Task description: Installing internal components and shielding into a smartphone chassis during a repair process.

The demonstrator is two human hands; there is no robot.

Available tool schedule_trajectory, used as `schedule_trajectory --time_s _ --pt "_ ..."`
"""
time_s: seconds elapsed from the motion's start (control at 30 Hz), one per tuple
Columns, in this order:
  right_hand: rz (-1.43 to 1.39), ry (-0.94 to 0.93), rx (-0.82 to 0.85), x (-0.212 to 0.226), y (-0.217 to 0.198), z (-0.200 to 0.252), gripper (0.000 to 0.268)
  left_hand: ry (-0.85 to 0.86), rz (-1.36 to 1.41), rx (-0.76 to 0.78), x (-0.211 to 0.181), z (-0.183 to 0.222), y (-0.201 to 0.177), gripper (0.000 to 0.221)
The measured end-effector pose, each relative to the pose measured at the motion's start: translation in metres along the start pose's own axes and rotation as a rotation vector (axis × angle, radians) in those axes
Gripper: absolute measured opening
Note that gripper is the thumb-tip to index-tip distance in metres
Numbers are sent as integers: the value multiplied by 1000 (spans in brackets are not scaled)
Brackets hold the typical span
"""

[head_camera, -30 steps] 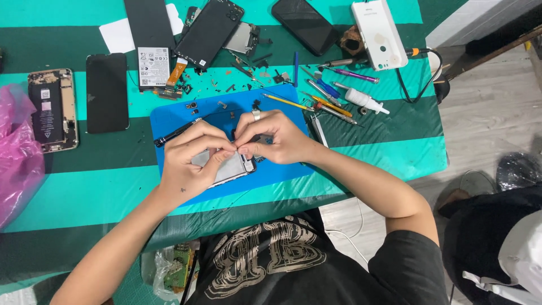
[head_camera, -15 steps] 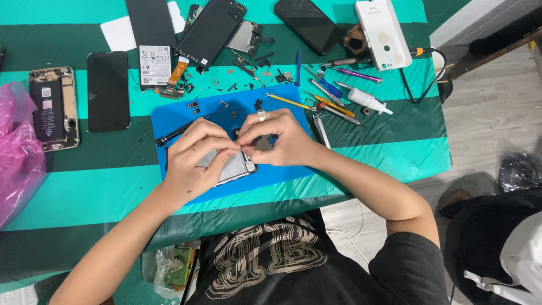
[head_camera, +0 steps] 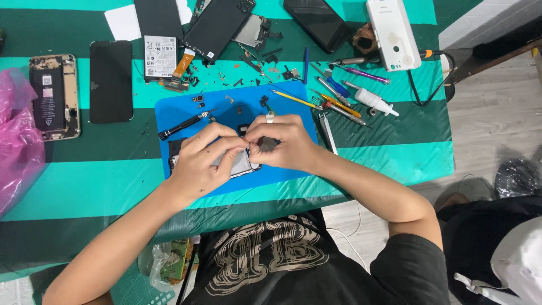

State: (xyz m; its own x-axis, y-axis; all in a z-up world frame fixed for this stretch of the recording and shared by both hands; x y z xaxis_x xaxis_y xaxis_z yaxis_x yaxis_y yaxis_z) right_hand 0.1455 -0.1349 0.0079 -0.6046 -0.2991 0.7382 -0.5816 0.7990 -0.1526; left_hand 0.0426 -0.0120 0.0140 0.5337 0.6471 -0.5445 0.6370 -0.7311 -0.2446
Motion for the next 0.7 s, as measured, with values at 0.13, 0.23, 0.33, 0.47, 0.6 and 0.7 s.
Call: schedule_trajectory --time_s 0.13,0.23,0.33,0.47,0.6,0.7 --pt "-18 14 -4 6 1 -3 29 -3 -20 -6 1 4 0 17" --pt "-41 28 -9 6 1 -3 28 -14 -6 -19 2 5 0 18" --pt "-39 32 -14 5 0 -1 27 -31 17 -20 4 6 1 17" --pt "-51 -54 -14 13 1 -5 27 -25 82 -41 0 3 -2 18" --pt "-46 -74 -3 15 1 -5 25 -52 144 -63 -1 1 -1 18" --pt "-39 -65 -3 12 1 -3 24 -62 159 -77 1 1 -1 17"
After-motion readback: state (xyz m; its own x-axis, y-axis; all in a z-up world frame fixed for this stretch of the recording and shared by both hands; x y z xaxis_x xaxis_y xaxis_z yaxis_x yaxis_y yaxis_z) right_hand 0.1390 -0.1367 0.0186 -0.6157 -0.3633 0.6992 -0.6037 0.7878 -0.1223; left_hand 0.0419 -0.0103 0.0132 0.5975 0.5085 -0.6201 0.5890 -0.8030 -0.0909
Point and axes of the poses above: each hand's wrist, its own z-axis away from the middle knuckle, its own y-axis out of the palm, x = y × z, the point moved 6 cm from there along -z, towards the middle knuckle, and after that the axes turned 14 degrees about -x, right-handed, at the moved point
